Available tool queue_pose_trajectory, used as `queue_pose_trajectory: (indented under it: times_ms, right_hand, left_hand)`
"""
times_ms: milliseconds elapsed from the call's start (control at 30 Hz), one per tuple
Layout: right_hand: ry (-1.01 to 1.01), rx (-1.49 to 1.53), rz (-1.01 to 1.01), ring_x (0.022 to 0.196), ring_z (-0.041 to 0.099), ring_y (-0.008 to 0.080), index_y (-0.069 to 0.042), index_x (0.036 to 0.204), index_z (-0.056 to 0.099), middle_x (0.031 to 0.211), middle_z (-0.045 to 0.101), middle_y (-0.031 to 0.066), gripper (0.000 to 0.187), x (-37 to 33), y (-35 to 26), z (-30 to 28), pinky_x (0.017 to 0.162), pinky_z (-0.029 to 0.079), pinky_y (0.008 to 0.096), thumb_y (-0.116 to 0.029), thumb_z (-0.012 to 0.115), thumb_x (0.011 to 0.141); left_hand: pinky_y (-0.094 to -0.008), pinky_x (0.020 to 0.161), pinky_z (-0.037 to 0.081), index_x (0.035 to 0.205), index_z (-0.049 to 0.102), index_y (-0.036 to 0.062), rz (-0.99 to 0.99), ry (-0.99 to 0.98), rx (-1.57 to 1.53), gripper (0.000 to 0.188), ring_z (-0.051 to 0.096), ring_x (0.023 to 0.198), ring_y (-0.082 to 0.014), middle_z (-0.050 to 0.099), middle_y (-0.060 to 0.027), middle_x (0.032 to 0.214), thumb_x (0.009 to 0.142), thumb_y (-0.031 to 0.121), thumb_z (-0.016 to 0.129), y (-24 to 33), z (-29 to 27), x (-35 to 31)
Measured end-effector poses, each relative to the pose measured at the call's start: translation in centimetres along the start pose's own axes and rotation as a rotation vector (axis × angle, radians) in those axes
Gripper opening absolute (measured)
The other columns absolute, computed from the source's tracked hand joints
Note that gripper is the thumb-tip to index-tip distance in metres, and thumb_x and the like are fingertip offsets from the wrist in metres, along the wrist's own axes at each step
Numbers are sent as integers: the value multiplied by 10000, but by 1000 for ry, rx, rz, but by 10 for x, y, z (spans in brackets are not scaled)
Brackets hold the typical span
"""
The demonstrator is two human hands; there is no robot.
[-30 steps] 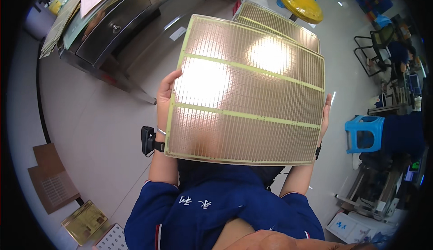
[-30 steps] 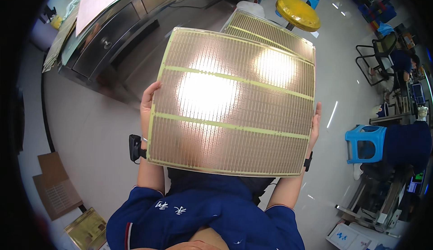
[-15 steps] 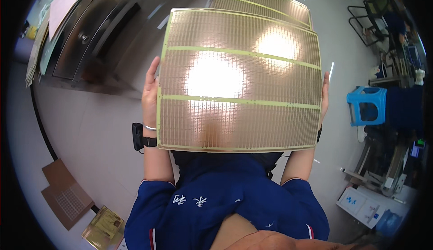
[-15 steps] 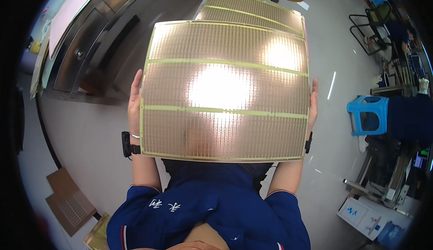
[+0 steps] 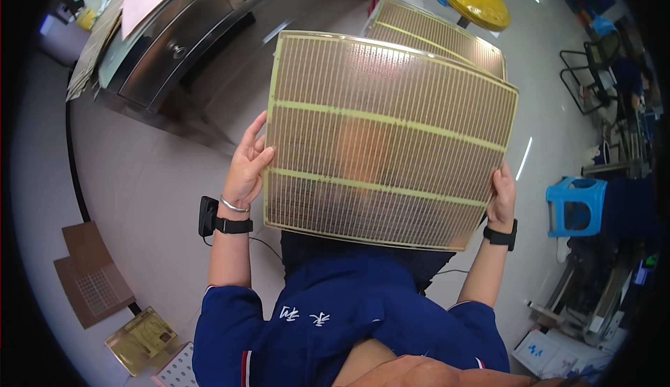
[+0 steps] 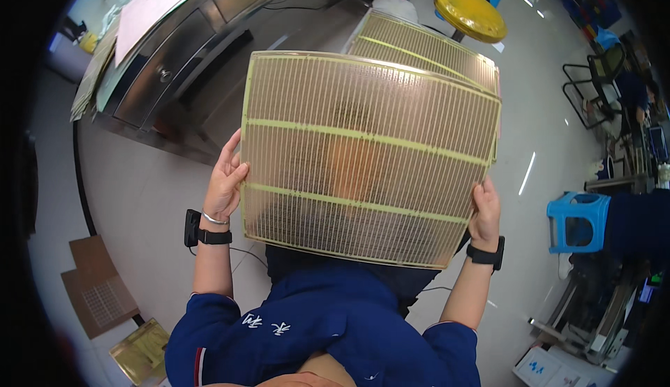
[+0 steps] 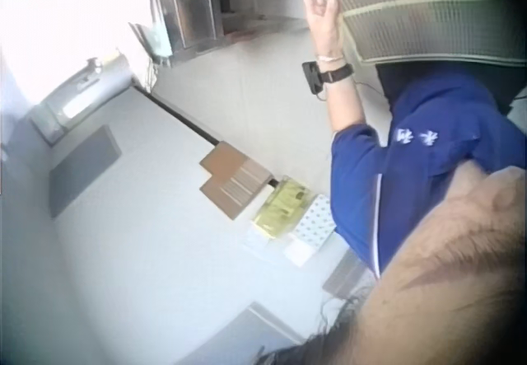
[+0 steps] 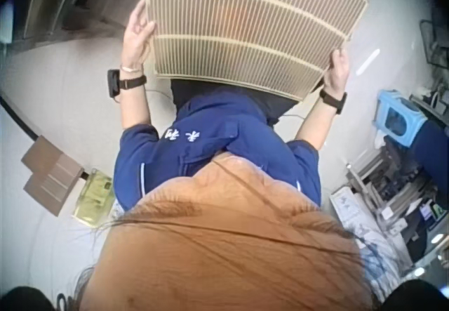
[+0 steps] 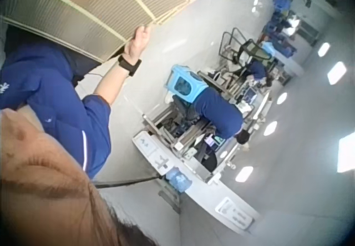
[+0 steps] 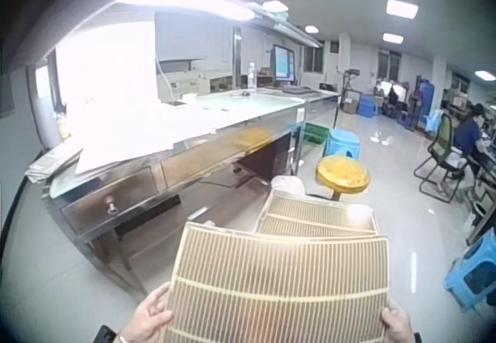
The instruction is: Inspecting and marking several flexible patterned panels or electronic grids.
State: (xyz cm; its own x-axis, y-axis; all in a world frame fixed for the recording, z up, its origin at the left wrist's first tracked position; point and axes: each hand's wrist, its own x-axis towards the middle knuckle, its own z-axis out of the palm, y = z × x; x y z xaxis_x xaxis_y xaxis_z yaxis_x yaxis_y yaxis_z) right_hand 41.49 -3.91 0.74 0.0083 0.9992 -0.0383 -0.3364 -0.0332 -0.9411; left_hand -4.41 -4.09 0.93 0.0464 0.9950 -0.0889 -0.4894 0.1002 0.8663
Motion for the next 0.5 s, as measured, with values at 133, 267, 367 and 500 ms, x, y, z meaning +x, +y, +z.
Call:
queue_pose_trajectory:
  times_ms: [133, 267, 367, 500]
  right_hand:
    - [85, -50, -14, 685, 453, -5, -17, 1295, 429, 850, 559, -71, 468, 3, -1, 15, 604, 370, 131, -168, 601, 887]
    - [82, -57, -40, 671, 443, -11, -21, 1269, 460, 839, 555, -77, 417, 7, -3, 23, 589, 357, 123, -160, 583, 895]
    - [43, -35, -25, 764, 516, 15, -11, 1268, 457, 911, 588, -46, 395, 6, -3, 21, 679, 418, 149, -140, 553, 907]
    - [68, 9, -23, 928, 560, 79, 5, 1260, 460, 1056, 602, 17, 381, 3, -4, 21, 846, 440, 224, -118, 541, 909]
  left_hand:
    - [-301, 965, 420, 1411, 214, 8, 60, 50, 31, 669, 525, 1126, -183, 519, -164, 1244, 849, 21, 577, 6, -12, -16]
    - [-295, 943, 427, 1401, 245, 6, 127, 79, 8, 647, 540, 1098, -172, 562, -153, 1183, 848, 24, 579, 8, -10, -31]
    - [-302, 939, 430, 1401, 244, 8, 141, 48, -31, 642, 543, 1091, -169, 569, -147, 1171, 853, 27, 576, 9, -1, -36]
    - [-298, 919, 445, 1404, 235, 6, 143, 45, -75, 625, 554, 1066, -165, 573, -148, 1155, 869, 28, 557, 12, 9, -39]
